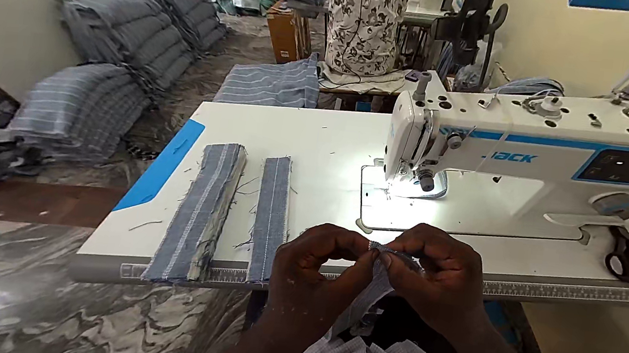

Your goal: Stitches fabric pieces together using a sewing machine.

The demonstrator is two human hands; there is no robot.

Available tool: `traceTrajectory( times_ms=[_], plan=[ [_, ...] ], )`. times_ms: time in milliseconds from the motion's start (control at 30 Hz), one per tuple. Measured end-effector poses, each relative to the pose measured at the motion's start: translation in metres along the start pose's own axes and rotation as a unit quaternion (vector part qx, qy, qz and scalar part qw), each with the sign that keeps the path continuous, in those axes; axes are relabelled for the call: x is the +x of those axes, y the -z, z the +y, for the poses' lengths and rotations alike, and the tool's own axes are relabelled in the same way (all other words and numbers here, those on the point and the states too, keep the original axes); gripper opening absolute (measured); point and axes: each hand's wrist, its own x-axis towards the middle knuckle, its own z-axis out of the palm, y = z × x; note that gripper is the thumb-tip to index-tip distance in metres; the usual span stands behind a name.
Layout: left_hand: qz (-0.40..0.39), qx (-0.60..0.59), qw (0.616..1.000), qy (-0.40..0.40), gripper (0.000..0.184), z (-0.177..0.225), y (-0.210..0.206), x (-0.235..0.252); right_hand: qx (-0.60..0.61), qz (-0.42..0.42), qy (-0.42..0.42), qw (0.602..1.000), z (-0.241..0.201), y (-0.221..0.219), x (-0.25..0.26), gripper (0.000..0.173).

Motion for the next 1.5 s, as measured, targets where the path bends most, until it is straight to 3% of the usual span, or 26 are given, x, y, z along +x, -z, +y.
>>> traceTrajectory(
  times_ms=[133, 300, 367, 567, 733, 833, 1000, 1067, 1133, 1167, 1233, 1333, 1433, 1500],
  plan=[
    [-0.013, 0.167, 0.981, -0.099, 0.029, -0.002, -0.008, -0.010, -0.005, 0.041, 0.021, 0.999, 0.007, 0.000, -0.003, 0.008],
    [-0.126, 0.075, 0.989, -0.001, 0.022, 0.003, 0.018, 0.007, -0.007, 0.027, 0.015, 0.999, 0.012, 0.005, -0.007, 0.005],
    [-0.170, 0.051, 0.984, -0.010, 0.020, 0.001, 0.024, 0.014, -0.004, 0.001, 0.020, 1.000, 0.012, 0.005, -0.007, 0.005],
    [-0.126, 0.082, 0.985, -0.083, 0.012, -0.002, 0.020, 0.012, 0.019, -0.050, 0.005, 0.999, 0.011, 0.013, -0.007, 0.009],
    [-0.117, -0.040, 0.991, 0.051, 0.005, 0.000, 0.016, 0.006, 0.114, -0.076, -0.090, 0.986, 0.000, 0.022, -0.010, 0.012],
    [-0.155, -0.204, 0.959, 0.124, 0.011, -0.005, 0.021, 0.007, 0.183, -0.075, -0.119, 0.973, 0.000, 0.023, -0.011, 0.015],
    [-0.172, -0.293, 0.928, 0.154, 0.012, -0.003, 0.020, 0.008, 0.273, -0.019, -0.166, 0.947, -0.003, 0.011, -0.016, 0.011],
    [-0.145, -0.197, 0.965, 0.089, 0.010, 0.003, 0.014, 0.003, 0.169, 0.053, -0.111, 0.978, -0.007, 0.001, -0.017, 0.006],
    [-0.101, -0.010, 0.994, -0.035, 0.010, 0.008, 0.006, -0.003, -0.018, 0.112, 0.046, 0.992, -0.003, -0.004, -0.014, 0.011],
    [-0.089, 0.038, 0.992, -0.079, 0.013, 0.009, 0.004, -0.007, -0.073, 0.122, 0.110, 0.984, -0.001, -0.003, -0.013, 0.012],
    [-0.077, 0.058, 0.989, -0.111, 0.014, 0.009, 0.002, -0.013, -0.072, 0.083, 0.154, 0.982, 0.002, 0.003, -0.010, 0.011],
    [-0.088, -0.038, 0.993, -0.063, 0.013, 0.006, 0.002, -0.013, 0.103, 0.006, 0.051, 0.993, 0.013, 0.012, -0.005, 0.005],
    [-0.089, -0.101, 0.991, -0.014, 0.008, 0.008, -0.002, -0.013, 0.326, -0.068, -0.122, 0.935, 0.023, 0.016, -0.004, 0.008],
    [-0.080, -0.113, 0.990, 0.002, 0.008, 0.006, -0.002, -0.011, 0.333, -0.080, -0.163, 0.925, 0.023, 0.015, -0.006, 0.015]
  ],
)
